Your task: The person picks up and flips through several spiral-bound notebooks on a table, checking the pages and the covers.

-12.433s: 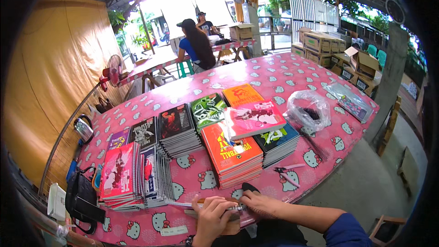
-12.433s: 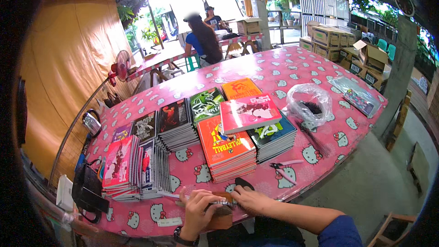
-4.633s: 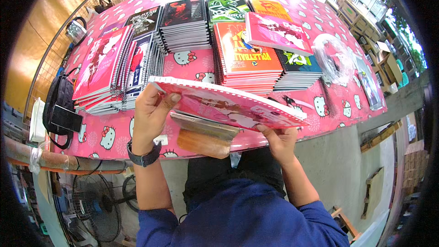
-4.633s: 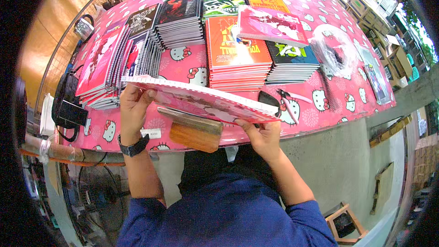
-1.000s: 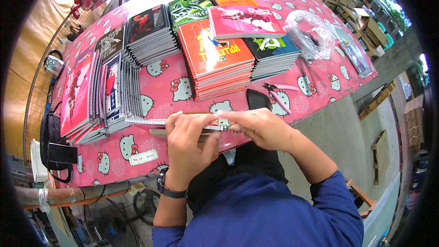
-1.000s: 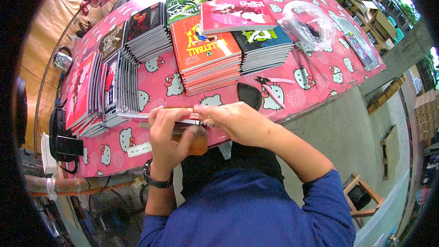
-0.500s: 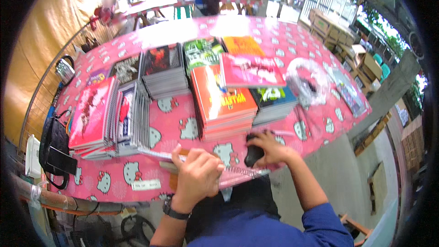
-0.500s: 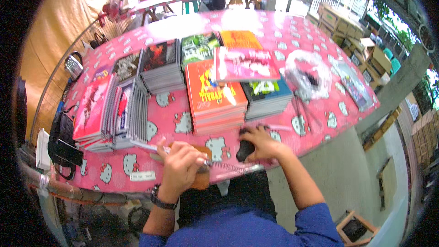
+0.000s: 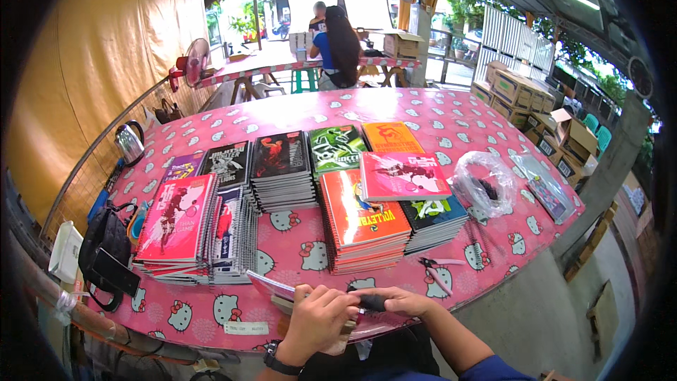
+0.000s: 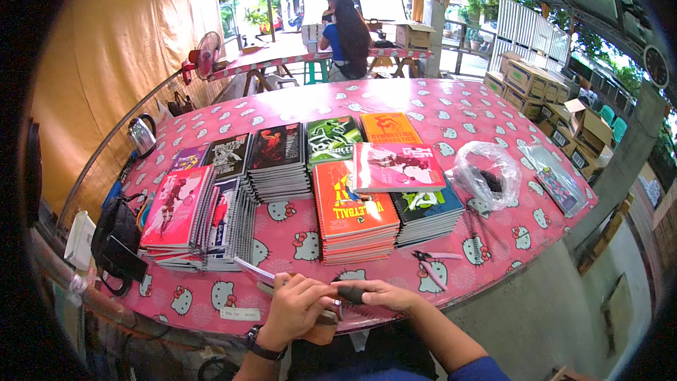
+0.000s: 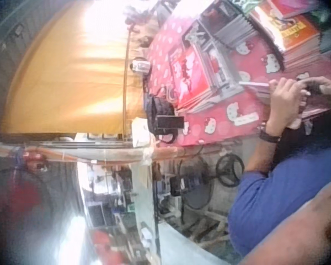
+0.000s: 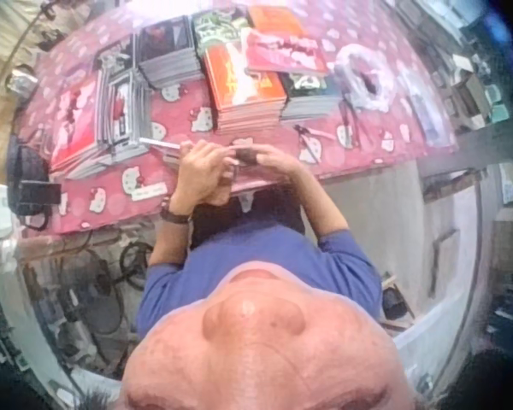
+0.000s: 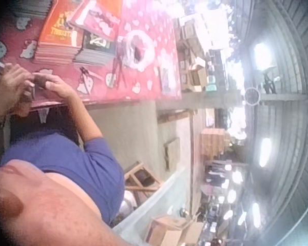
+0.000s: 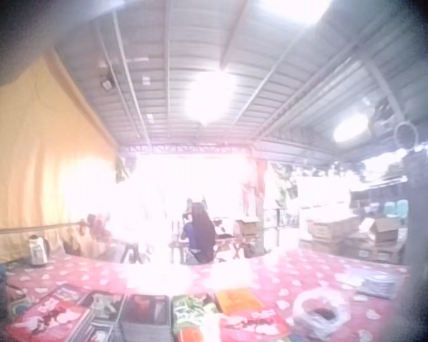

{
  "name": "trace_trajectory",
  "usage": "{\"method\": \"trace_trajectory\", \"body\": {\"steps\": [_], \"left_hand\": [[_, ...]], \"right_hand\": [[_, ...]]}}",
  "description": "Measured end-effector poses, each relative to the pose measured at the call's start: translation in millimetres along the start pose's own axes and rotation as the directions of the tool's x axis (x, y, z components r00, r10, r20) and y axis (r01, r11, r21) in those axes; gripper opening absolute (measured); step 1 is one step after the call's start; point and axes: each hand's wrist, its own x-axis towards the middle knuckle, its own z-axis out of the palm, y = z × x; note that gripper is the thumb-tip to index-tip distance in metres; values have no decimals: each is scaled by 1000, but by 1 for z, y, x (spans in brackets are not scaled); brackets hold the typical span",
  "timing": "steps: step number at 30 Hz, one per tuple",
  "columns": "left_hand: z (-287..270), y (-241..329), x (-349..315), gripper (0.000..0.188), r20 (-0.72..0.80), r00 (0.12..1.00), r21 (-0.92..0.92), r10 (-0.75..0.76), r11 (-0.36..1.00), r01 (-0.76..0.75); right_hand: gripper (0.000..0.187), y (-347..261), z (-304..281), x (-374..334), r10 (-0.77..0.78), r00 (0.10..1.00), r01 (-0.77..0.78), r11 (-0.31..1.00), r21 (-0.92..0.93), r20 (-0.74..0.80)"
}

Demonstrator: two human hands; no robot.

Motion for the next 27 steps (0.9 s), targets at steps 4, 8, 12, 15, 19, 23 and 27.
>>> {"method": "trace_trajectory", "body": {"steps": [4,8,12,15,19,23,27], "left_hand": [[-5,-6,-2,20,29,999,-44,29,999,-27],[-9,-3,0,14,32,999,-47,16,999,-14],[-2,-15,-4,14,-24,999,-91,45,995,-47],[-5,-18,-7,20,-21,998,-21,54,998,-54],[-19,-25,-16,45,-71,995,-77,-70,995,65],[-17,-32,-21,54,-94,987,-137,-132,983,119],[-20,-34,-23,65,-118,985,-122,-124,986,110]], "right_hand": [[88,-2,-6,2,-46,986,40,998,-43,-158],[87,-5,-1,4,-93,957,89,996,-27,-274],[87,-27,16,7,-229,947,240,970,23,-224],[65,-39,18,16,-201,927,23,873,-486,-317],[48,-53,40,10,-330,939,302,927,-222,-98],[47,-51,20,23,-195,936,-68,718,-693,-294],[40,-57,33,31,-270,960,173,778,-604,-73]]}}
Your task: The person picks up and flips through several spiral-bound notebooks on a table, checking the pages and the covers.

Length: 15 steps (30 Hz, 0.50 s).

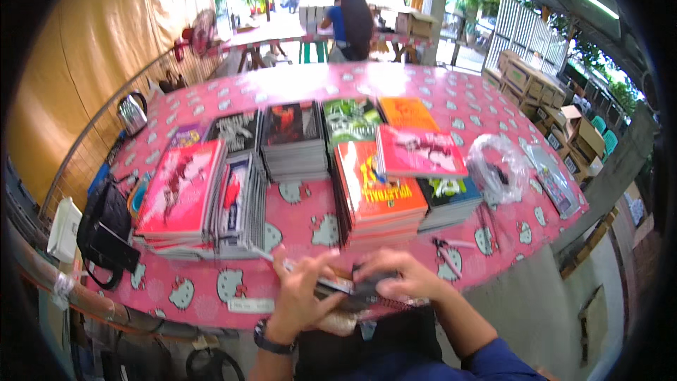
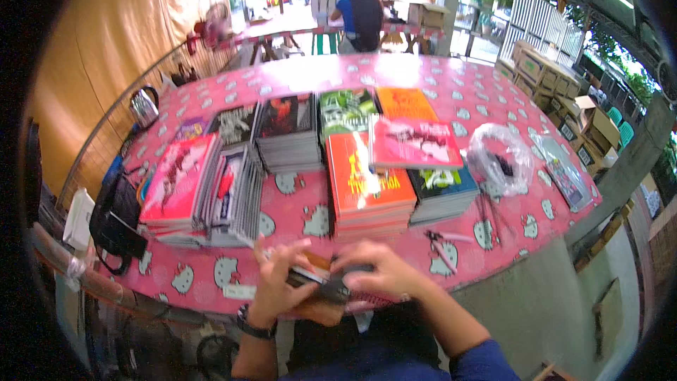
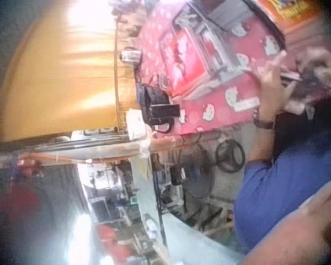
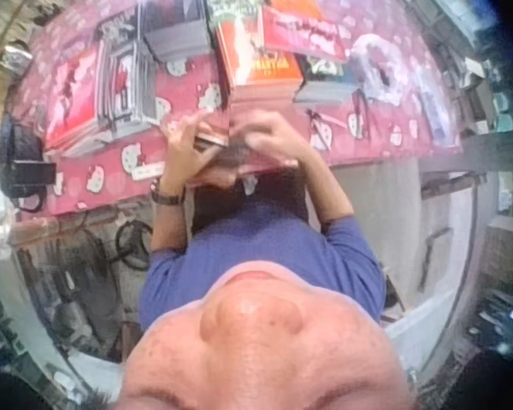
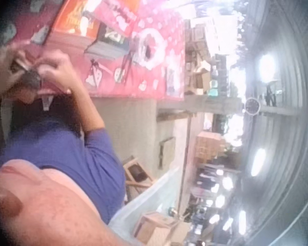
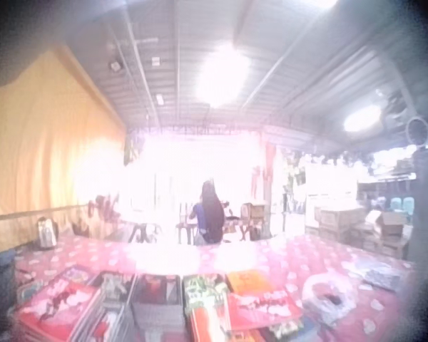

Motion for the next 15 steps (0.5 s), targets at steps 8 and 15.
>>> {"method": "trace_trajectory", "body": {"steps": [8,15], "left_hand": [[-1,-11,-1,79,-6,999,40,-43,998,43],[-3,-13,-2,86,-11,999,26,-44,999,44]], "right_hand": [[60,2,-10,21,220,973,-229,898,-377,-68],[48,-7,-10,33,127,989,-144,910,-388,-70]]}}
